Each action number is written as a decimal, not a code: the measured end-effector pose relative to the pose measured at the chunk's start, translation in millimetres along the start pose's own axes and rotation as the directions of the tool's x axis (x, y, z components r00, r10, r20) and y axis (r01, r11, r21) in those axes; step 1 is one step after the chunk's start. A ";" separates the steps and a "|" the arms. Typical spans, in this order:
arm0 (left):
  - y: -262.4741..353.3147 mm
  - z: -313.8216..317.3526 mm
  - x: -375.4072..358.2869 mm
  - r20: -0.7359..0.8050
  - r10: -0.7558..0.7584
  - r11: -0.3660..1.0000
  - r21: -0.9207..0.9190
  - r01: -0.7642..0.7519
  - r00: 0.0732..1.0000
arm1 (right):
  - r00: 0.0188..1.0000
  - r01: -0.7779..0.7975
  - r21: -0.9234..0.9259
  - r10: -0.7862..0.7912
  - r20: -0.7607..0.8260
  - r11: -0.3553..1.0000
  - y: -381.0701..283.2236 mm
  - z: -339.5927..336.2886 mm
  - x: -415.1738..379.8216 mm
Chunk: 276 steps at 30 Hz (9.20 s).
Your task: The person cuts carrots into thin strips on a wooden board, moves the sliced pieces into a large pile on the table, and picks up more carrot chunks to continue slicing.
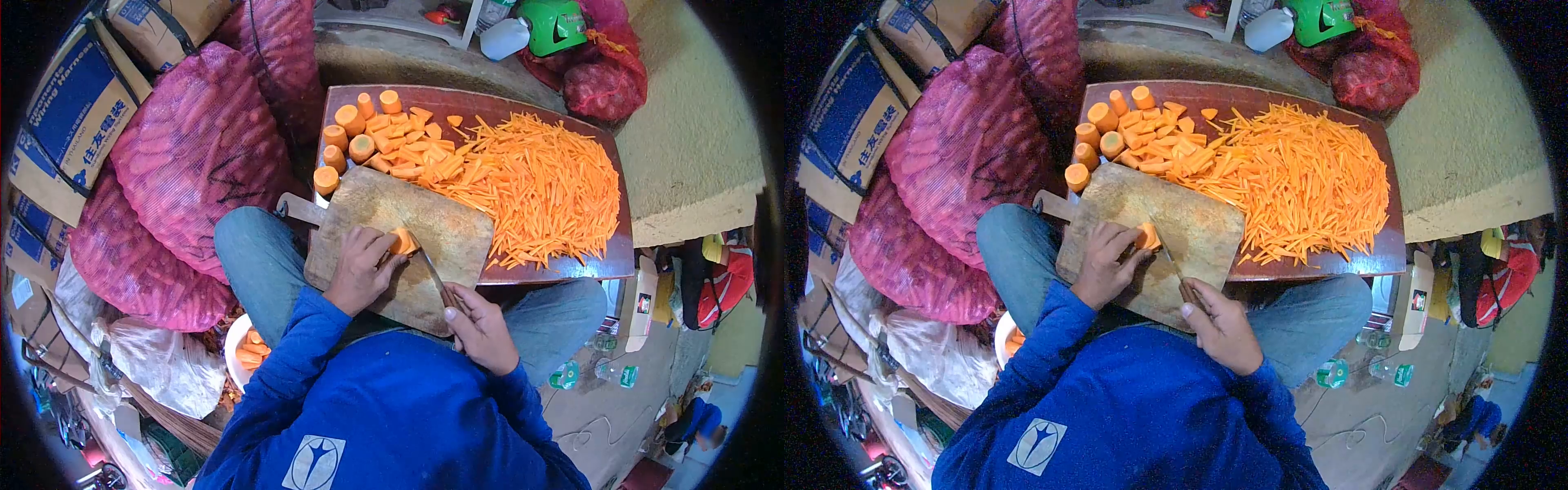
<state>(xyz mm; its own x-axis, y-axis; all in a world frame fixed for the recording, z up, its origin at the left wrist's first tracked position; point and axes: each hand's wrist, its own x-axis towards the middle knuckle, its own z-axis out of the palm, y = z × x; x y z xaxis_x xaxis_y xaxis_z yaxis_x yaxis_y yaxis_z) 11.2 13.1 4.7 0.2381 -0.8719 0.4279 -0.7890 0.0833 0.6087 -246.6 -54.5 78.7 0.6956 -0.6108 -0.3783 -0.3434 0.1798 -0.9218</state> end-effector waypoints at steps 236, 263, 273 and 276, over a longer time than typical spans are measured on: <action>-87.9 53.6 230.3 0.377 -0.032 0.960 0.269 -0.077 0.926 | 0.689 0.637 -0.722 -0.620 0.376 0.270 22.1 -61.3 70.8; -50.5 62.5 200.5 0.250 -0.003 0.999 -0.031 0.011 0.968 | 0.729 0.644 -0.679 -0.553 0.403 0.353 29.1 -59.6 82.3; -48.6 57.4 187.6 0.056 0.100 0.995 -0.023 -0.099 0.993 | 0.743 0.630 -0.681 -0.544 0.390 0.373 31.1 -57.0 82.9; -47.7 50.6 184.2 0.189 0.113 0.991 0.046 -0.123 0.975 | 0.744 0.627 -0.685 -0.546 0.386 0.370 32.1 -56.5 81.7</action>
<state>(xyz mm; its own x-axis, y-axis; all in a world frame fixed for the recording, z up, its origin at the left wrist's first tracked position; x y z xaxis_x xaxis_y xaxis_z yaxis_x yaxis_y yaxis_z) 64.0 -175.9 20.7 0.0363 -0.9324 0.3596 -0.8376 0.1679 0.5198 -236.4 -142.2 23.0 0.9483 -0.2549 0.1893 -0.1233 -0.8451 -0.5203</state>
